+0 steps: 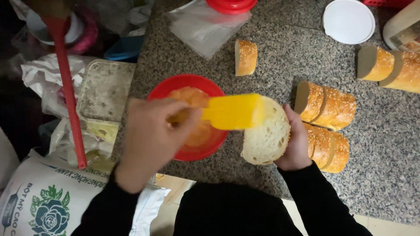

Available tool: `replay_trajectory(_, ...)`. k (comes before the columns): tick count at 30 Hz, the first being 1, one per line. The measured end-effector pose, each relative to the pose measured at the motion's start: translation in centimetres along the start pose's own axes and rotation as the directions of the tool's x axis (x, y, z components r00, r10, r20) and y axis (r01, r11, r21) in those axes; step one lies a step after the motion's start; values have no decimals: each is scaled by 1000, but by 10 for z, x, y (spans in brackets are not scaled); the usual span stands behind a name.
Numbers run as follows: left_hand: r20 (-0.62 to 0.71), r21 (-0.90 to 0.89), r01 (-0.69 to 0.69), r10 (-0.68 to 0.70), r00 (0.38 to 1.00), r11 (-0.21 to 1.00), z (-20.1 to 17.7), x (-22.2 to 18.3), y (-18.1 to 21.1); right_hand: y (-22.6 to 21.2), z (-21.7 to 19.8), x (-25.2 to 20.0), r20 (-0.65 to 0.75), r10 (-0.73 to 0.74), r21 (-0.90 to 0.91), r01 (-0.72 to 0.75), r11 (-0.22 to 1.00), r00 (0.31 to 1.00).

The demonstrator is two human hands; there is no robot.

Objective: Spreading a thick mixture onto bread slices using a spatula

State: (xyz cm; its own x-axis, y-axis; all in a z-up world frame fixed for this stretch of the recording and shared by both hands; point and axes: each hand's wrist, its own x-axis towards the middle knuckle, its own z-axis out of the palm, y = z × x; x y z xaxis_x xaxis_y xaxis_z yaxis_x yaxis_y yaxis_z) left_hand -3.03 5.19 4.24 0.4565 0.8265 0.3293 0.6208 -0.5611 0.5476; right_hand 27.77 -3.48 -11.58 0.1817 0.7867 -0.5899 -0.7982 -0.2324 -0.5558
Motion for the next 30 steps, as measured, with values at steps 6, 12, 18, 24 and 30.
replay_trajectory(6,1,216,136,-139,990,967,5,1,-11,-4,15,-8,-49,52,0,-52,999,997)
replay_trajectory(12,67,156,111,-123,990,981,24,-14,-17,-10,22,-18,82,119,32,-122,992,989)
replay_trajectory(18,-15,630,108,-128,992,769,9,-29,-48,-9,9,-13,151,68,1,-69,998,986)
replay_trajectory(24,87,763,-6,-94,992,647,44,-38,-38,4,-6,2,41,140,-31,-139,990,989)
replay_trajectory(30,177,736,-51,-120,977,675,74,-26,-22,4,2,-7,164,125,-97,-110,989,979)
